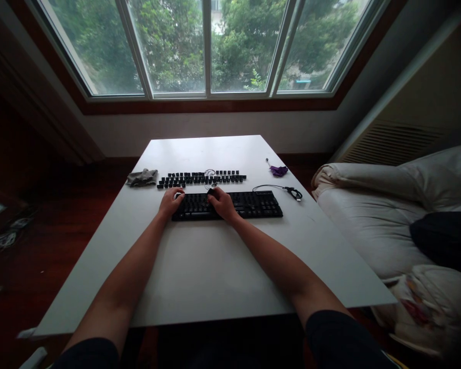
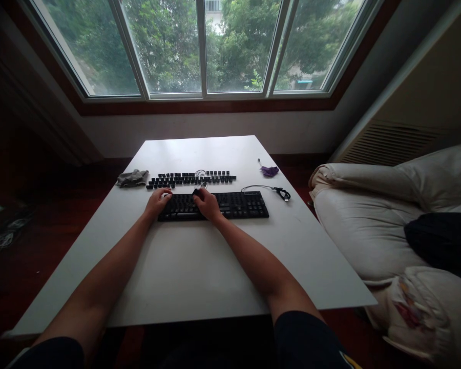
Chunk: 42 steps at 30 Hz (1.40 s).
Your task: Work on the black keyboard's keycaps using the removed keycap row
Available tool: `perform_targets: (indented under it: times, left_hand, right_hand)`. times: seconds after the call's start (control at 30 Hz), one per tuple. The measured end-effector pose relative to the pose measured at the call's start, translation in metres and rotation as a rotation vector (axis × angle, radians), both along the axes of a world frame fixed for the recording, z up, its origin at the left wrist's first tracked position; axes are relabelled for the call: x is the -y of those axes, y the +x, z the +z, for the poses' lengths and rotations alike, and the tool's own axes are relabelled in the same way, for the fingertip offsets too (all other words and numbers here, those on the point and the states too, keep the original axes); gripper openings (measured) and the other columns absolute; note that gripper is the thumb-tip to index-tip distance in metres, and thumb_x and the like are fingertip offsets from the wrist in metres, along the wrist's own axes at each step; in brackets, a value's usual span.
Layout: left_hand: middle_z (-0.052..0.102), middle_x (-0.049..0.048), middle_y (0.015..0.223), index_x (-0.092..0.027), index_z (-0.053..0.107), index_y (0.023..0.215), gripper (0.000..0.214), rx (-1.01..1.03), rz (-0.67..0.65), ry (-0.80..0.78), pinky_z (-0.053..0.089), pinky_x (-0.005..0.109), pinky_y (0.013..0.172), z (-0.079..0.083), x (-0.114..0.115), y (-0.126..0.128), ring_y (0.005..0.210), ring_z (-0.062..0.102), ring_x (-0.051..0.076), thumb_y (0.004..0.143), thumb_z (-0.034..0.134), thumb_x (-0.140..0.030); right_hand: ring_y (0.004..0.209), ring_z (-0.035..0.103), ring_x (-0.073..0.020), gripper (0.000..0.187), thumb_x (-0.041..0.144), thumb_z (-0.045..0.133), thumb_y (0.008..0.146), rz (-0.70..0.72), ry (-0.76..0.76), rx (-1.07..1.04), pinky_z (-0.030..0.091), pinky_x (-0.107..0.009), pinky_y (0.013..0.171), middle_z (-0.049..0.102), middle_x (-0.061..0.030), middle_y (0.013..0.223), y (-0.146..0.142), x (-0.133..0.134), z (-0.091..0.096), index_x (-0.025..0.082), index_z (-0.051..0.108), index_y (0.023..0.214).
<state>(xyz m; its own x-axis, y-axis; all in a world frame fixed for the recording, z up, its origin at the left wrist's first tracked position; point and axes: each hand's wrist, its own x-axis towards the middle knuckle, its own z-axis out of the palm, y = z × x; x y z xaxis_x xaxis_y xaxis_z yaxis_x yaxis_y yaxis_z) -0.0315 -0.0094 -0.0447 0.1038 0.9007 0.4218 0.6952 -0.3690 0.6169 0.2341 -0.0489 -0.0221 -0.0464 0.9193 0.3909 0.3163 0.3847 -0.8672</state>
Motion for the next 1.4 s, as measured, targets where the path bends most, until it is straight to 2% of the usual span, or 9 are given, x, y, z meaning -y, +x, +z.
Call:
perform_targets:
  times: [0.1, 0.23, 0.33, 0.47, 0.67, 0.93, 1.13, 1.3, 1.4]
  left_hand:
    - [0.07, 0.0043, 0.119, -0.023, 0.069, 0.095, 0.018, 0.046, -0.06, 0.025, 0.045, 0.041, 0.105, 0.009, 0.007, 0.004, 0.117, 0.061, 0.024, 0.091, 0.055, -0.033]
    - [0.072, 0.0037, 0.106, -0.023, 0.069, 0.099, 0.022, 0.049, -0.092, 0.072, 0.049, 0.038, 0.097, 0.028, 0.019, 0.017, 0.105, 0.065, 0.022, 0.095, 0.05, -0.031]
    - [0.071, 0.0041, 0.102, -0.024, 0.07, 0.098, 0.021, -0.077, -0.157, 0.072, 0.05, 0.037, 0.091, 0.042, 0.03, 0.035, 0.099, 0.065, 0.022, 0.095, 0.051, -0.033]
    - [0.069, 0.0055, 0.108, -0.026, 0.07, 0.103, 0.021, -0.298, -0.284, 0.047, 0.05, 0.039, 0.09, 0.052, 0.047, 0.06, 0.101, 0.063, 0.024, 0.093, 0.057, -0.039]
    - [0.064, 0.0094, 0.118, -0.026, 0.065, 0.124, 0.045, -0.491, -0.373, 0.103, 0.047, 0.044, 0.094, 0.049, 0.061, 0.079, 0.107, 0.058, 0.029, 0.086, 0.066, -0.05]
    - [0.062, 0.0099, 0.121, -0.026, 0.065, 0.125, 0.051, -0.497, -0.349, 0.115, 0.045, 0.047, 0.098, 0.042, 0.059, 0.08, 0.111, 0.055, 0.03, 0.082, 0.071, -0.052]
    - [0.061, 0.0094, 0.122, -0.026, 0.065, 0.124, 0.05, -0.49, -0.336, 0.118, 0.044, 0.048, 0.099, 0.039, 0.06, 0.08, 0.112, 0.054, 0.03, 0.083, 0.07, -0.054]
    - [0.063, 0.0087, 0.12, -0.026, 0.066, 0.121, 0.036, -0.493, -0.323, 0.118, 0.043, 0.047, 0.097, 0.038, 0.059, 0.081, 0.111, 0.054, 0.028, 0.094, 0.057, -0.048]
    - [0.064, 0.0087, 0.118, -0.026, 0.066, 0.12, 0.032, -0.49, -0.308, 0.112, 0.043, 0.046, 0.095, 0.036, 0.058, 0.083, 0.111, 0.054, 0.028, 0.096, 0.054, -0.043]
  right_hand:
    - [0.076, 0.068, -0.0199, 0.02, 0.041, 0.05, 0.095, -0.091, 0.048, -0.109, 0.051, -0.03, 0.074, 0.072, -0.0032, 0.085, 0.0, 0.004, 0.004, 0.023, 0.057, 0.097]
    - [0.078, 0.069, -0.0203, 0.02, 0.042, 0.047, 0.098, -0.062, 0.047, -0.141, 0.052, -0.031, 0.073, 0.073, -0.0046, 0.088, -0.001, 0.005, 0.005, 0.023, 0.054, 0.102]
    - [0.077, 0.067, -0.02, 0.021, 0.041, 0.045, 0.099, -0.073, 0.065, -0.103, 0.051, -0.031, 0.072, 0.071, -0.0052, 0.089, -0.001, 0.004, 0.004, 0.023, 0.055, 0.104]
    - [0.09, 0.062, -0.0223, 0.022, 0.037, 0.041, 0.1, -0.174, 0.192, -0.005, 0.049, -0.034, 0.083, 0.067, -0.0092, 0.097, 0.002, 0.003, 0.006, 0.021, 0.057, 0.1]
    - [0.084, 0.063, -0.0219, 0.023, 0.036, 0.038, 0.102, -0.154, 0.184, 0.009, 0.047, -0.032, 0.078, 0.069, -0.0072, 0.095, 0.008, 0.002, 0.01, 0.022, 0.056, 0.105]
    - [0.075, 0.063, -0.021, 0.023, 0.035, 0.041, 0.099, -0.115, 0.092, 0.064, 0.048, -0.03, 0.072, 0.067, -0.0022, 0.081, 0.007, -0.004, 0.002, 0.024, 0.059, 0.108]
    - [0.071, 0.062, -0.0196, 0.024, 0.036, 0.045, 0.096, -0.106, 0.06, 0.102, 0.048, -0.029, 0.071, 0.067, -0.0014, 0.079, 0.008, -0.006, 0.001, 0.023, 0.062, 0.107]
    - [0.07, 0.062, -0.0186, 0.024, 0.036, 0.047, 0.094, -0.096, 0.05, 0.124, 0.048, -0.029, 0.071, 0.068, -0.0013, 0.081, 0.008, -0.006, 0.001, 0.023, 0.063, 0.107]
    - [0.07, 0.062, -0.0184, 0.024, 0.036, 0.048, 0.094, -0.091, 0.059, 0.129, 0.048, -0.029, 0.072, 0.069, -0.0013, 0.081, 0.008, -0.006, 0.001, 0.023, 0.064, 0.107]
